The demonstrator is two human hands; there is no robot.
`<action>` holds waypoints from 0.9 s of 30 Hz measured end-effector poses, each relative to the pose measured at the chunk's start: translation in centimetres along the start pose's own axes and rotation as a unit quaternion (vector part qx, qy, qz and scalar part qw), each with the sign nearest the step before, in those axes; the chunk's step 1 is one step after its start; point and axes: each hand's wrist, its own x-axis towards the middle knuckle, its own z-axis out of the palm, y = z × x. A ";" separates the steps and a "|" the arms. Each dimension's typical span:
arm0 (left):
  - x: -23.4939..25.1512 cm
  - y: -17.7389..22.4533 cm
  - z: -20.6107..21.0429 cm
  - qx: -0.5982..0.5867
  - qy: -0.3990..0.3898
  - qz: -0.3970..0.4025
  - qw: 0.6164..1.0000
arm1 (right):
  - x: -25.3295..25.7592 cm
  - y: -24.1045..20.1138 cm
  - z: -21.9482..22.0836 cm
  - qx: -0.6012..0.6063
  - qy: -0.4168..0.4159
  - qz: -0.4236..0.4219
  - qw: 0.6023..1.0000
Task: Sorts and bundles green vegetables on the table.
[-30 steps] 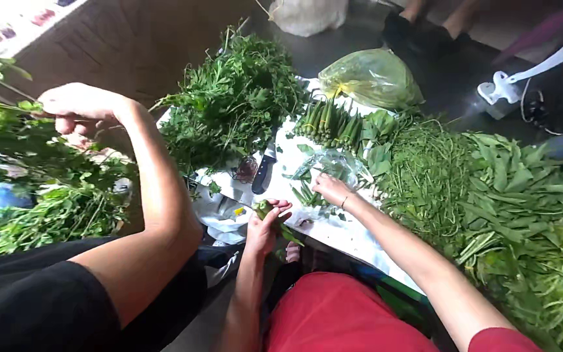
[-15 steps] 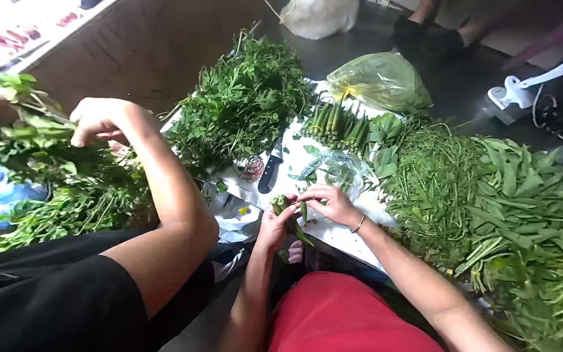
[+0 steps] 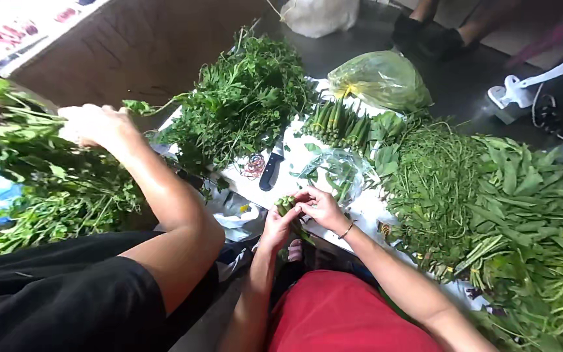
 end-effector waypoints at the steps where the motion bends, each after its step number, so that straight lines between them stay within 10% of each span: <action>1: 0.0 -0.2 -0.2 0.003 0.001 0.003 1.000 | 0.0 0.1 0.2 0.006 -0.004 0.005 1.000; 7: -0.6 -0.5 -0.9 -0.007 0.001 -0.002 1.000 | 0.1 0.8 -1.3 0.019 -0.003 0.030 0.999; 14: -0.8 -0.1 -2.5 -0.016 0.020 0.010 1.000 | 5.0 4.7 -8.2 -0.369 -0.101 0.101 0.919; 27: -2.3 1.1 -4.5 0.006 0.054 0.035 0.998 | 11.0 7.4 -5.9 -0.424 -0.069 0.104 0.897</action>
